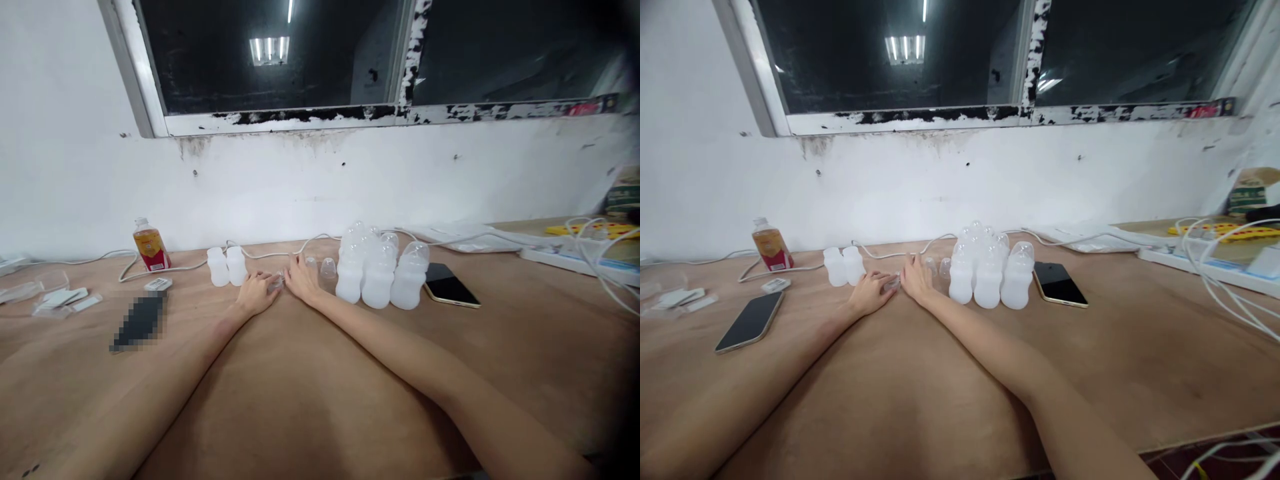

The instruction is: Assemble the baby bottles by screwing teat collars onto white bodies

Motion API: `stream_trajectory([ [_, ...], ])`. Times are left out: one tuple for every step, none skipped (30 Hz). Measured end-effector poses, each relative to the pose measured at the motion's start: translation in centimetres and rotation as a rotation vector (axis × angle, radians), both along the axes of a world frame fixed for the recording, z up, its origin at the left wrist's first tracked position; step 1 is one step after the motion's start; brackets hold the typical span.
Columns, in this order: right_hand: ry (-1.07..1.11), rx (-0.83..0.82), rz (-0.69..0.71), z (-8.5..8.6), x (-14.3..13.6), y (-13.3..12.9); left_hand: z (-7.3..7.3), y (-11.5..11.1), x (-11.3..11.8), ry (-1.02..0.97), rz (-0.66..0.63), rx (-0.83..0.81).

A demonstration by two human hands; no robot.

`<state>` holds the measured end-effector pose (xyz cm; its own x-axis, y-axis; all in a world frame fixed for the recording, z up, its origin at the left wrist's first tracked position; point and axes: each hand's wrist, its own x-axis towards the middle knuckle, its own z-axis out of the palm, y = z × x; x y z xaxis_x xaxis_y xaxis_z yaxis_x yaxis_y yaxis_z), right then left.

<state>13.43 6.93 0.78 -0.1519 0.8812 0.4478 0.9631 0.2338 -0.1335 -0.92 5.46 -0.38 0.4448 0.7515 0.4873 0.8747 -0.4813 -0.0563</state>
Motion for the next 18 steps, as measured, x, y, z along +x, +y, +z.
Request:
stream_trajectory([
  [-0.022,0.045,0.052,0.1,0.0,0.1,0.0,0.2,-0.1,-0.003,0.002,0.000],
  [-0.050,0.082,0.108,0.2,-0.1,0.3,0.0,0.4,-0.2,-0.006,0.004,0.000],
  [-0.078,0.104,0.160,0.2,-0.1,0.5,-0.1,0.6,-0.2,-0.009,0.006,-0.001],
  [-0.104,0.107,0.199,0.2,-0.2,0.9,0.0,0.8,-0.3,-0.012,0.010,-0.002],
  [-0.122,0.092,0.220,0.2,-0.2,1.2,0.0,0.9,-0.3,-0.015,0.015,-0.001],
  [-0.132,0.070,0.232,0.1,-0.2,1.6,0.1,1.0,-0.3,-0.019,0.023,0.002],
  [-0.139,0.050,0.242,-0.1,-0.2,2.0,0.2,1.1,-0.4,-0.024,0.036,0.008],
  [-0.147,0.035,0.251,-0.2,-0.1,2.3,0.3,1.2,-0.4,-0.031,0.050,0.016],
  [-0.155,0.024,0.260,-0.2,-0.1,2.5,0.4,1.3,-0.3,-0.038,0.066,0.025],
  [-0.164,0.017,0.269,-0.3,0.0,2.7,0.6,1.3,-0.3,-0.045,0.080,0.034],
  [-0.174,0.013,0.277,-0.3,0.1,2.7,0.7,1.4,-0.3,-0.048,0.092,0.039],
  [-0.184,0.011,0.284,-0.2,0.2,2.7,0.8,1.5,-0.2,-0.049,0.099,0.040],
  [-0.194,0.011,0.289,-0.2,0.3,2.7,0.8,1.6,-0.1,-0.044,0.102,0.036],
  [-0.203,0.013,0.293,-0.1,0.4,2.6,0.8,1.7,0.0,-0.037,0.101,0.030],
  [-0.212,0.016,0.295,0.0,0.5,2.5,0.7,1.8,0.1,-0.028,0.098,0.021],
  [-0.220,0.021,0.296,0.0,0.5,2.3,0.7,1.9,0.3,-0.018,0.094,0.012],
  [-0.227,0.027,0.295,0.0,0.6,2.2,0.6,2.0,0.4,-0.008,0.092,0.002],
  [-0.233,0.034,0.291,0.0,0.6,2.1,0.5,2.1,0.5,0.000,0.091,-0.009],
])
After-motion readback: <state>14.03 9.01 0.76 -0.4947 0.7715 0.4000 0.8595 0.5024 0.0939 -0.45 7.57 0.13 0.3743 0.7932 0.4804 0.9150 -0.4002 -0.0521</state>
